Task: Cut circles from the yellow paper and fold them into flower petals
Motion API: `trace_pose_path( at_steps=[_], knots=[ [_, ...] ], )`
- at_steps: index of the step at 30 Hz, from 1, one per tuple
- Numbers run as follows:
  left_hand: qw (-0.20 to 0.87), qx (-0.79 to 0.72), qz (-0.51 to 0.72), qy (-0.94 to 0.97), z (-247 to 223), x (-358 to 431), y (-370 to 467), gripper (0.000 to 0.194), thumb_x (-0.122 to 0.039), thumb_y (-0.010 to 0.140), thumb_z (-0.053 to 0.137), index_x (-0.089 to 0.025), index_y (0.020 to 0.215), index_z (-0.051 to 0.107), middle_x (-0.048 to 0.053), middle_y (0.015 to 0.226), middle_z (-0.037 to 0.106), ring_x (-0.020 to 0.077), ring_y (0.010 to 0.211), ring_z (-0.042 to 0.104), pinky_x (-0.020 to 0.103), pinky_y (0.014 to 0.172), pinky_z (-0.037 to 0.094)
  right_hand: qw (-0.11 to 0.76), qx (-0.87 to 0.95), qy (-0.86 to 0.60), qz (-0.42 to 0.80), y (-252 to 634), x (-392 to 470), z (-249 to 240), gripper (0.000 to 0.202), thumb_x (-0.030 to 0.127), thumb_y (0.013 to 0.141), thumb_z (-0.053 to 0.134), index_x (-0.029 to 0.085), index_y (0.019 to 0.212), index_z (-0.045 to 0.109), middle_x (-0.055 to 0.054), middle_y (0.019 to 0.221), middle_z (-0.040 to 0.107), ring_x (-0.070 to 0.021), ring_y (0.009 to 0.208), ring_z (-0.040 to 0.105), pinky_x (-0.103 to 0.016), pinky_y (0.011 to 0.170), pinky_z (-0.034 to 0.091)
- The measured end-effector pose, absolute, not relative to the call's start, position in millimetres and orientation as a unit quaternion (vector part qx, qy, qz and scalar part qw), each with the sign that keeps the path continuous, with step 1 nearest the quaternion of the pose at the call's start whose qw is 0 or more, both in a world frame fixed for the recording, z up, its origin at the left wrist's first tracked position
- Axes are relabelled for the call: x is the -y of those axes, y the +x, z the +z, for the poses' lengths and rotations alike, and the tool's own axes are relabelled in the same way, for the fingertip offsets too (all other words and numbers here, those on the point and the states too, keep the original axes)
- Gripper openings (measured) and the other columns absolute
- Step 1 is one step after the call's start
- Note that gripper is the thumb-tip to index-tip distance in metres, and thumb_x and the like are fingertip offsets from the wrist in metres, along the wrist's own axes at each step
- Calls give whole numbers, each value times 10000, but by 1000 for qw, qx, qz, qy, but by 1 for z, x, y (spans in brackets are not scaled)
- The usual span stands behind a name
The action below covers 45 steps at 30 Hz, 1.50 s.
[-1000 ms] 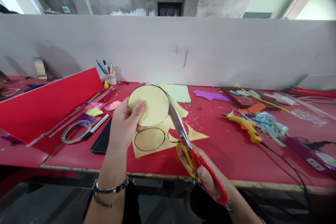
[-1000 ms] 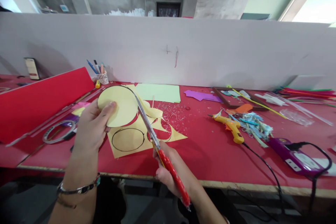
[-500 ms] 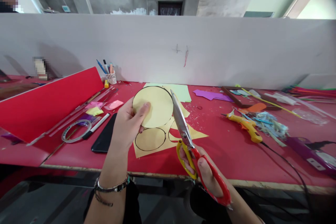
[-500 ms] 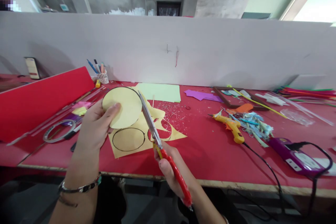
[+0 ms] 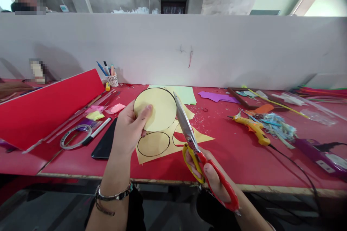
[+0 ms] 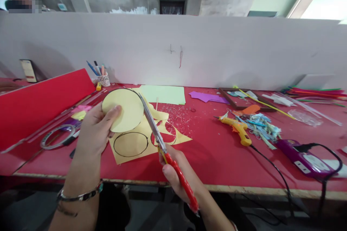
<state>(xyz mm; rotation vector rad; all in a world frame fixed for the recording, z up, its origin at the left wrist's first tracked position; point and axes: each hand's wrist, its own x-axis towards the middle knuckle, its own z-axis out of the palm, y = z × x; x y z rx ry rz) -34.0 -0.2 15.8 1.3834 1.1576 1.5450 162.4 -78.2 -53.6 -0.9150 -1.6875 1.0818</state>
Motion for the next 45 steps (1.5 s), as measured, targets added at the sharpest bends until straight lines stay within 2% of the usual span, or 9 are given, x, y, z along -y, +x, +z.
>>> trace_pose_path(
  at_steps=[9, 39, 45],
  knots=[
    [369, -461, 610, 528, 14, 0, -33, 212, -394, 732, 650, -191, 784, 621, -64, 516, 480, 16, 323, 339, 114, 256, 246, 448, 685, -353, 453, 162, 75, -58, 417, 610, 882, 317, 209, 799, 392, -5, 722, 366, -126, 562, 323, -241, 453, 334],
    [364, -456, 613, 533, 14, 2, -28, 229, -404, 741, 643, -200, 839, 621, -45, 565, 539, 33, 355, 409, 114, 266, 280, 456, 676, -358, 455, 161, 75, -57, 424, 611, 879, 326, 202, 806, 407, -2, 707, 367, -125, 567, 308, -239, 449, 316],
    [369, -458, 602, 540, 14, 2, -26, 213, -404, 748, 633, -200, 807, 623, -62, 521, 491, 24, 329, 363, 112, 258, 269, 459, 664, -360, 467, 158, 74, -54, 457, 648, 864, 316, 207, 763, 385, 0, 693, 335, -132, 580, 300, -226, 421, 286]
  ],
)
